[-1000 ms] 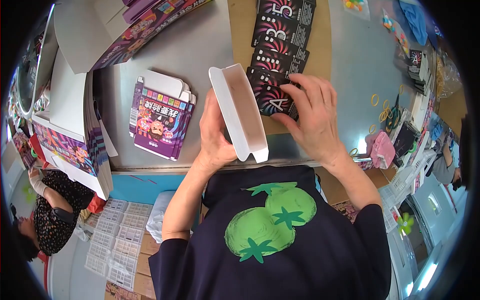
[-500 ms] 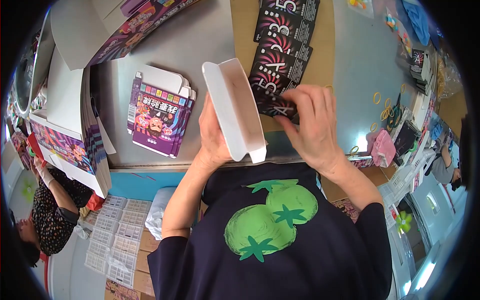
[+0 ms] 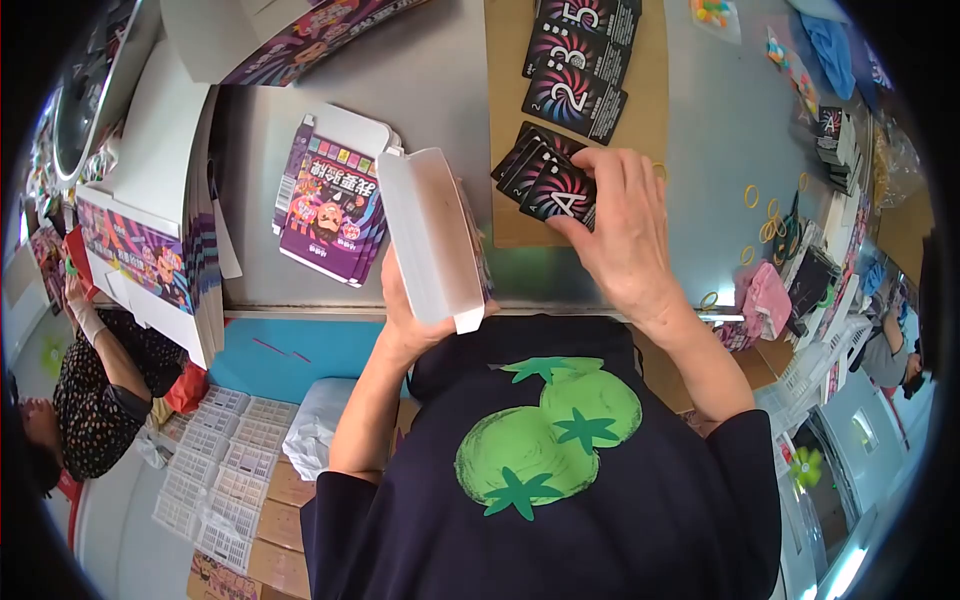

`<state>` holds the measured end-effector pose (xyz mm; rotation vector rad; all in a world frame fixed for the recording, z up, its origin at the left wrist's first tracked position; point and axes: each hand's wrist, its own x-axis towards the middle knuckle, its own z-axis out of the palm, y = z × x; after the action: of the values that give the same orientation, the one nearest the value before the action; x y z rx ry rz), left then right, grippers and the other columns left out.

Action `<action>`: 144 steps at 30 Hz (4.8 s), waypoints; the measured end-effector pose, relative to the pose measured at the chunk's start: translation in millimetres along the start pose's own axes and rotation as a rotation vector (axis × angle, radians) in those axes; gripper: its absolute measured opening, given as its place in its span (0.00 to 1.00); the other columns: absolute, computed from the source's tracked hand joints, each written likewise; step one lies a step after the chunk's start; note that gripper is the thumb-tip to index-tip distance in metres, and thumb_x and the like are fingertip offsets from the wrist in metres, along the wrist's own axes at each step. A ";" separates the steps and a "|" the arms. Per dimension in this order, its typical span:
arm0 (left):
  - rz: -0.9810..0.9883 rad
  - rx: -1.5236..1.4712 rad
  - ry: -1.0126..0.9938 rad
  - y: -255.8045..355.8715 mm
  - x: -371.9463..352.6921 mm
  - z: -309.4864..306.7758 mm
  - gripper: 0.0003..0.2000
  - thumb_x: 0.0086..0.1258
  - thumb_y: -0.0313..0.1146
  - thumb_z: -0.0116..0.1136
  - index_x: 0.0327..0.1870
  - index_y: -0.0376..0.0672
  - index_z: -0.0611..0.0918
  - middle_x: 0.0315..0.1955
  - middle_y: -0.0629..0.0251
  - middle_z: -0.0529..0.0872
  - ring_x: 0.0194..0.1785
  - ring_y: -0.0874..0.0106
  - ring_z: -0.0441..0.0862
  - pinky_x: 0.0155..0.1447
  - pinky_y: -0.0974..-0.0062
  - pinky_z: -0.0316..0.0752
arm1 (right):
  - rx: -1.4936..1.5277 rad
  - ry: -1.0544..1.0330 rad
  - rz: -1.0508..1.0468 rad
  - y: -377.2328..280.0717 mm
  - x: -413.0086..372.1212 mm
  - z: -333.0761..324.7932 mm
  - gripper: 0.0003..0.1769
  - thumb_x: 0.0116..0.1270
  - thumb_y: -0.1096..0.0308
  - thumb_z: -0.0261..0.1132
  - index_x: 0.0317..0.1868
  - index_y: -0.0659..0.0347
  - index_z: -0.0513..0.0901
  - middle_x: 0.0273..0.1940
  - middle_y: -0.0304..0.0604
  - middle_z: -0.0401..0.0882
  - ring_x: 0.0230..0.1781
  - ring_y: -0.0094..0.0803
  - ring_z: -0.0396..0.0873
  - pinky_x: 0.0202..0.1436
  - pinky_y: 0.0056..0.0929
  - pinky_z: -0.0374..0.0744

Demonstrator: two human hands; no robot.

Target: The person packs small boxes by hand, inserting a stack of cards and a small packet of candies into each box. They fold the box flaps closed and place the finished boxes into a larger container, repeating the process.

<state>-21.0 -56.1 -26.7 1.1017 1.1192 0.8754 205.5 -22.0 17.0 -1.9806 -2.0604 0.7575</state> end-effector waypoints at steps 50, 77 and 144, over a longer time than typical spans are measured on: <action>-0.367 -0.622 -0.479 18.5 49.6 16.7 0.36 0.65 0.61 0.59 0.54 0.28 0.80 0.45 0.55 0.86 0.47 0.68 0.82 0.58 0.68 0.75 | 0.216 0.249 -0.632 3.8 22.3 -95.0 0.10 0.58 0.83 0.67 0.40 0.66 0.81 0.35 0.44 0.79 0.32 0.32 0.77 0.36 0.24 0.76; -0.357 -0.622 -0.528 19.9 6.2 -7.5 0.34 0.59 0.52 0.66 0.60 0.33 0.79 0.58 0.60 0.80 0.60 0.71 0.78 0.67 0.72 0.68 | 0.256 0.056 -0.759 -23.2 -23.3 -67.5 0.10 0.57 0.75 0.68 0.41 0.62 0.86 0.39 0.42 0.83 0.31 0.29 0.77 0.31 0.21 0.75; 0.489 0.863 0.422 128.5 283.4 -81.4 0.20 0.66 0.35 0.61 0.55 0.34 0.76 0.53 0.45 0.76 0.56 0.46 0.76 0.59 0.54 0.75 | 0.598 0.608 -0.637 -95.0 280.5 -116.2 0.11 0.70 0.78 0.62 0.51 0.67 0.83 0.45 0.40 0.85 0.44 0.24 0.82 0.49 0.23 0.82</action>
<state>-34.4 261.1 24.1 2.0232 1.6888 1.0575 150.4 279.6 101.9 -0.9748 -1.6605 0.4650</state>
